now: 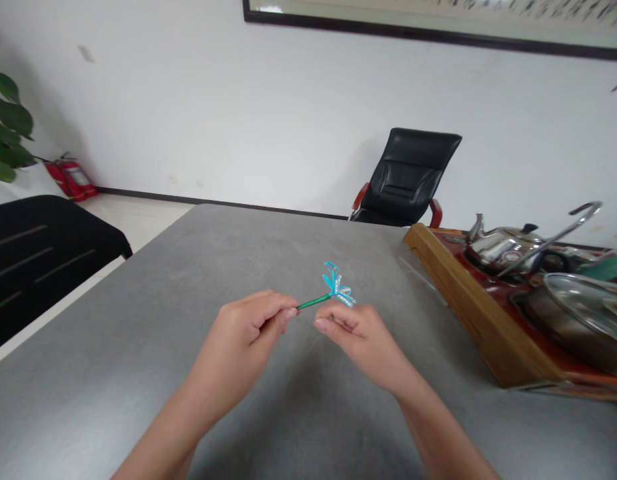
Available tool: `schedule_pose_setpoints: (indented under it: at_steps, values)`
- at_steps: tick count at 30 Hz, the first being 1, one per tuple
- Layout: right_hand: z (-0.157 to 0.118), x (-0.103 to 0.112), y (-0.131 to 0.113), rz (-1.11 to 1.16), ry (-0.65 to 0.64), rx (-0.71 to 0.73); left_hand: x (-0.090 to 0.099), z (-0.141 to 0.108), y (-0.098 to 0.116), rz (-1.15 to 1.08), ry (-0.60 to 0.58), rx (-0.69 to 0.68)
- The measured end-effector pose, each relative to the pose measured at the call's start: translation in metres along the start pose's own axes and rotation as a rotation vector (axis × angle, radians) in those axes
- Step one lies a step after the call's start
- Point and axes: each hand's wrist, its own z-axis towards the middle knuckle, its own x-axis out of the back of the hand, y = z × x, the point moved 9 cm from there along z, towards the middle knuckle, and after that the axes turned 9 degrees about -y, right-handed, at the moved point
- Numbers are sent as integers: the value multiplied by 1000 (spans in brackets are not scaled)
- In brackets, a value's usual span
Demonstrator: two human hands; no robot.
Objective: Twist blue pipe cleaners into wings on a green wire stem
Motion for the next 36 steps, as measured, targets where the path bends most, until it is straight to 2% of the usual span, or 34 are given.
schedule_pose_setpoints:
  at_steps: [3, 6, 14, 21, 26, 31, 36]
  values:
    - [2, 1, 8, 164, 4, 1, -7, 1, 4, -57, -88, -21]
    - [2, 4, 5, 262, -19, 82, -14, 0, 9, -89, -188, -46]
    - [4, 2, 9, 379, -84, 77, -34, -7, 26, -62, -438, -162]
    - [0, 1, -1, 385, -144, 108, -46, -10, 22, 96, -579, -153]
    - [-3, 7, -10, 267, -154, 122, -47, -15, 22, 160, -597, -151]
    - [-9, 17, -21, 103, -118, 143, -42, -13, 15, 274, -527, -90]
    - [-22, 18, -48, -350, -26, 165, -36, -8, 4, 343, -407, -10]
